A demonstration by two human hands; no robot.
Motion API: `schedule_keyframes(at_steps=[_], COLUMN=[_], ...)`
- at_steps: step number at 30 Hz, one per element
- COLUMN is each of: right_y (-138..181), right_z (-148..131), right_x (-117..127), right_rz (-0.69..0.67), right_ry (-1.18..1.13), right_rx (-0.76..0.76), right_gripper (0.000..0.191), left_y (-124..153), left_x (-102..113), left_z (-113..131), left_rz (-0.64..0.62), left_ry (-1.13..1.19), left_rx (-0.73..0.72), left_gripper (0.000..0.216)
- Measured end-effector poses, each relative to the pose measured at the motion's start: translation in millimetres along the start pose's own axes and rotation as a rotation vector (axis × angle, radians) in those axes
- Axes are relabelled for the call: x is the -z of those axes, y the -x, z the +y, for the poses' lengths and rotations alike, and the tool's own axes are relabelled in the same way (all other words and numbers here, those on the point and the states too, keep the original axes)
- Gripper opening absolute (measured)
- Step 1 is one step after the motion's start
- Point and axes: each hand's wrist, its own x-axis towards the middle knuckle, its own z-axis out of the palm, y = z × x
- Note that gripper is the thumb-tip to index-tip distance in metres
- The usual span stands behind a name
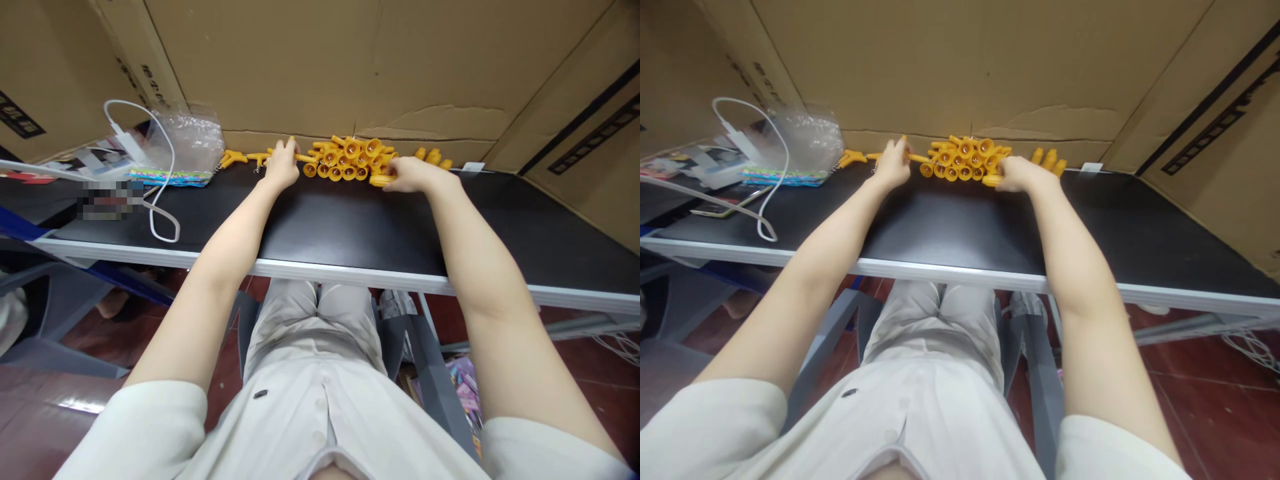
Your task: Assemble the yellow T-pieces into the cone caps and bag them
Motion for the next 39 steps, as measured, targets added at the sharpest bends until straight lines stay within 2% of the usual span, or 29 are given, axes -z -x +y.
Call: schedule_keyframes(at_steps=[4,8,15,20,25,31,39], right_y=[-1,-7,-7,-8,-11,-12,-7], right_z=[-32,-33,-35,-38,-35,-35,-42], right_x=[-12,-29,-31,-33,-35,-37,-31], right_rz=[0.158,0.223,0.22,0.275,0.294,0.295,0.27], right_ry=[-0.122,-0.18,-0.201,-0.293,-0.335,-0.332,-0.427], right_rx=[0.205,0.319,0.334,0.343,0.334,0.359,0.292], right_gripper=[0.03,0.031,0.033,0.032,0.04,0.044,0.045], left_y=[1,5,8,11,15,16,22], left_x=[-6,-6,-5,-5,-4,-2,1], left_z=[2,7,11,17,22,24,31], left_rz=[-0.106,-0.158,-0.161,-0.188,-0.191,-0.168,-0.197], left_ry=[-0.005,-0.006,-0.023,-0.002,-0.012,-0.028,-0.042], left_rx=[-0.136,-0.183,-0.187,-0.269,-0.332,-0.272,-0.218], left_gripper=[0.052,0.054,0.054,0.049,0.046,0.053,0.039])
